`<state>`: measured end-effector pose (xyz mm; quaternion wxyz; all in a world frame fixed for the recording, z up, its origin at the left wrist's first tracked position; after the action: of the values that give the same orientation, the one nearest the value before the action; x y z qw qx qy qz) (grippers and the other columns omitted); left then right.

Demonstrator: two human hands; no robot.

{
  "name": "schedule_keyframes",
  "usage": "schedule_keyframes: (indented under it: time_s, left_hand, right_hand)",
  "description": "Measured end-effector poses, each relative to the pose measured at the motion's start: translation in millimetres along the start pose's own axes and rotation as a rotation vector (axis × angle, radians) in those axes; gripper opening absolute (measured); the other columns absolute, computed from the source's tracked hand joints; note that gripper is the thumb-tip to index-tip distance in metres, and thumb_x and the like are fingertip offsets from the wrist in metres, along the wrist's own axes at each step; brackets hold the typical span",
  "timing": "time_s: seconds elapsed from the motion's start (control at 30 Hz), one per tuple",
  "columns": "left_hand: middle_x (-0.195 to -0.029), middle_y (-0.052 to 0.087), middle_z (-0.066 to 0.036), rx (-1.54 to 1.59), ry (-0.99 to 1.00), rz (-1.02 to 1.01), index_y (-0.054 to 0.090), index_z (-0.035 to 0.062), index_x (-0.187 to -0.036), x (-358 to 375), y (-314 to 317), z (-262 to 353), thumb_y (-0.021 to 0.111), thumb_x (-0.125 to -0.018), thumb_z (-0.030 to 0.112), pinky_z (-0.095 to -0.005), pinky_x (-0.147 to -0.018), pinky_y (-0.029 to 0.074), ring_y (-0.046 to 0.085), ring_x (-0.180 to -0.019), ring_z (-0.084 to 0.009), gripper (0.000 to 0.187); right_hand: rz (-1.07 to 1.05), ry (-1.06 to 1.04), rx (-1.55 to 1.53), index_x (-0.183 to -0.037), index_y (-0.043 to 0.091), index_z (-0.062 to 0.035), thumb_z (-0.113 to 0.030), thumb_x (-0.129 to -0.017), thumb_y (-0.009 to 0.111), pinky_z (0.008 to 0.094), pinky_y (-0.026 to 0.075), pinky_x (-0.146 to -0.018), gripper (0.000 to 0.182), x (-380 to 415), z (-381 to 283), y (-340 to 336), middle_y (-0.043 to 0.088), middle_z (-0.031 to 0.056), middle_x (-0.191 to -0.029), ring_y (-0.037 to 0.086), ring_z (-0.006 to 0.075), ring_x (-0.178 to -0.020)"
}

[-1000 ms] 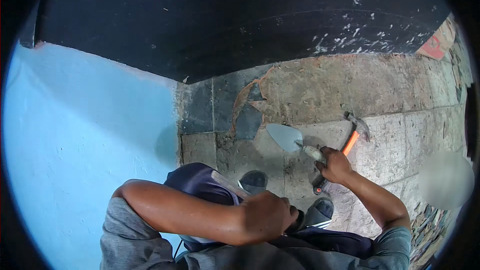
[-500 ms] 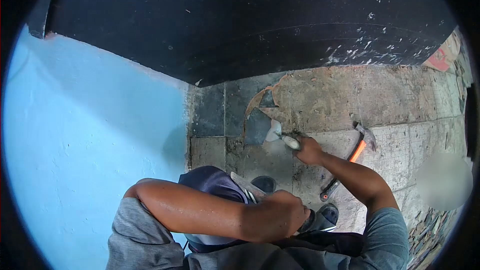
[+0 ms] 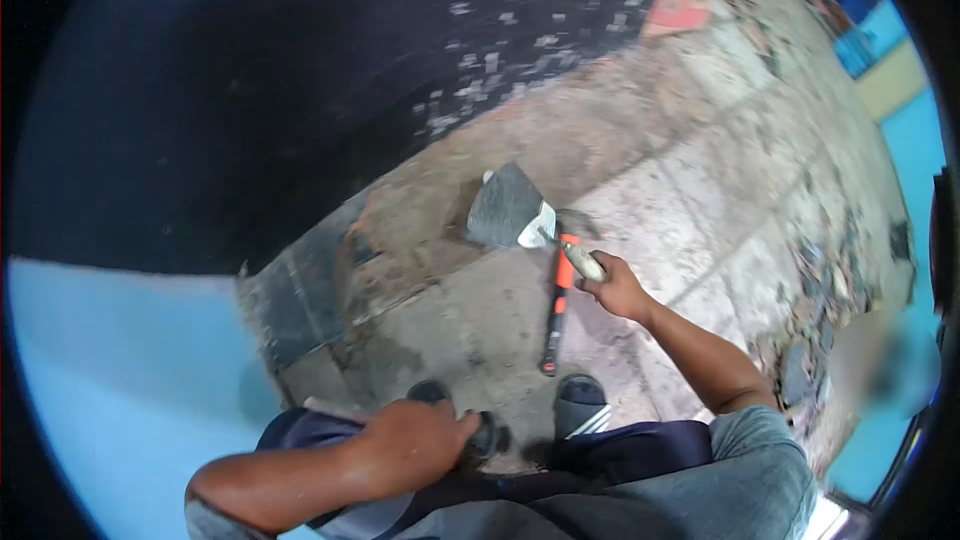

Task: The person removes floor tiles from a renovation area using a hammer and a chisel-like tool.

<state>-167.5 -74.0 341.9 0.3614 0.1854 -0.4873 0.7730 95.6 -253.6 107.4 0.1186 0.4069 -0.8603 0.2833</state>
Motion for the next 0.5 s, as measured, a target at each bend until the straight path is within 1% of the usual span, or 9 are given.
schedule_keyframes:
  time_s: [0.1, 0.13, 0.17, 0.23, 0.3, 0.37, 0.4, 0.47, 0.5]
  left_hand:
    - [-0.09, 0.066, -0.02, -0.037, 0.022, -0.045, 0.06, 0.0027, -0.119, -5, 1, 5, 0.059, -0.089, 0.015, -0.0492, -0.062, 0.057, 0.072, -0.079, -0.0386, 0.032]
    - [-0.091, 0.066, -0.021, -0.043, 0.019, -0.077, 0.06, 0.0026, -0.119, -5, -2, 8, 0.059, -0.089, 0.015, -0.049, -0.061, 0.057, 0.072, -0.079, -0.0385, 0.032]
    - [-0.091, 0.066, -0.021, -0.05, 0.012, -0.111, 0.06, 0.0025, -0.119, -7, -3, 12, 0.058, -0.09, 0.015, -0.0489, -0.061, 0.057, 0.072, -0.079, -0.0384, 0.032]
    - [-0.097, 0.064, -0.022, -0.041, -0.02, -0.188, 0.057, 0.0071, -0.124, -13, -1, 16, 0.061, -0.091, 0.02, -0.0538, -0.064, 0.055, 0.07, -0.079, -0.0424, 0.035]
    - [-0.101, 0.063, -0.023, -0.03, -0.026, -0.216, 0.055, 0.0095, -0.126, -14, -1, 20, 0.062, -0.093, 0.023, -0.0562, -0.065, 0.054, 0.069, -0.08, -0.0443, 0.036]
    - [-0.101, 0.063, -0.023, -0.019, -0.002, -0.19, 0.055, 0.0096, -0.125, -13, -6, 25, 0.059, -0.094, 0.023, -0.0559, -0.065, 0.054, 0.069, -0.08, -0.0442, 0.034]
    - [-0.101, 0.063, -0.022, -0.031, 0.009, -0.19, 0.055, 0.0097, -0.124, -14, -6, 27, 0.058, -0.095, 0.022, -0.0553, -0.065, 0.054, 0.069, -0.08, -0.044, 0.032]
    - [-0.1, 0.064, -0.022, -0.052, 0.005, -0.189, 0.055, 0.0098, -0.124, -14, -7, 31, 0.055, -0.096, 0.022, -0.0541, -0.064, 0.055, 0.069, -0.078, -0.0437, 0.03]
    - [-0.097, 0.064, -0.022, -0.058, 0.026, -0.169, 0.057, 0.0073, -0.122, -13, -5, 33, 0.056, -0.094, 0.02, -0.0524, -0.063, 0.055, 0.07, -0.079, -0.0421, 0.031]
  right_hand:
    - [0.249, 0.158, -0.225, -0.107, 0.063, 0.0032, -0.017, -0.085, 0.075, 0.0344, 0.05, -0.061, 0.032, 25, 40, -55, 0.063, 0.009, -0.076, 0.061, 0.0169, -0.064]
    - [0.368, 0.155, -0.313, -0.106, 0.063, 0.004, -0.016, -0.087, 0.073, 0.0311, 0.047, -0.054, 0.029, 31, 61, -72, 0.062, 0.0078, -0.074, 0.057, 0.0134, -0.058]
    - [0.475, 0.182, -0.33, -0.109, 0.062, 0.0048, -0.015, -0.088, 0.072, 0.0312, 0.046, -0.054, 0.03, 38, 83, -93, 0.061, 0.007, -0.075, 0.056, 0.0143, -0.058]
    - [0.732, 0.215, -0.482, -0.107, 0.06, 0.0039, -0.012, -0.089, 0.069, 0.0309, 0.046, -0.052, 0.026, 61, 112, -138, 0.06, 0.0069, -0.075, 0.055, 0.015, -0.056]
    - [0.983, 0.044, -0.745, -0.104, 0.059, 0.0016, -0.011, -0.089, 0.067, 0.0313, 0.046, -0.051, 0.021, 77, 157, -186, 0.059, 0.007, -0.074, 0.055, 0.0161, -0.056]
    - [1.259, -0.146, -1.021, -0.098, 0.058, -0.0006, -0.012, -0.09, 0.065, 0.0315, 0.046, -0.051, 0.016, 91, 156, -225, 0.059, 0.0075, -0.074, 0.056, 0.0168, -0.055]
    - [1.322, -0.121, -1.066, -0.096, 0.058, 0.0002, -0.013, -0.09, 0.063, 0.0315, 0.045, -0.05, 0.015, 93, 151, -238, 0.058, 0.007, -0.072, 0.054, 0.017, -0.053]
    - [1.145, 0.065, -0.736, -0.094, 0.058, 0.0009, -0.012, -0.089, 0.063, 0.0316, 0.044, -0.049, 0.014, 87, 124, -241, 0.058, 0.0063, -0.071, 0.054, 0.017, -0.052]
    - [1.027, 0.146, -0.578, -0.093, 0.058, 0.0012, -0.012, -0.089, 0.062, 0.0317, 0.043, -0.049, 0.014, 74, 106, -232, 0.057, 0.0059, -0.07, 0.053, 0.017, -0.052]
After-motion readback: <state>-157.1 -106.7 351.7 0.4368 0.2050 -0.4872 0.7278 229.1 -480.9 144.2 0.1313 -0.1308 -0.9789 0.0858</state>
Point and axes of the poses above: each hand's wrist, its own x-axis away from the middle knuckle, its own y-axis out of the palm, z = x × y, the point moved 6 cm from there along -x, towards the middle knuckle
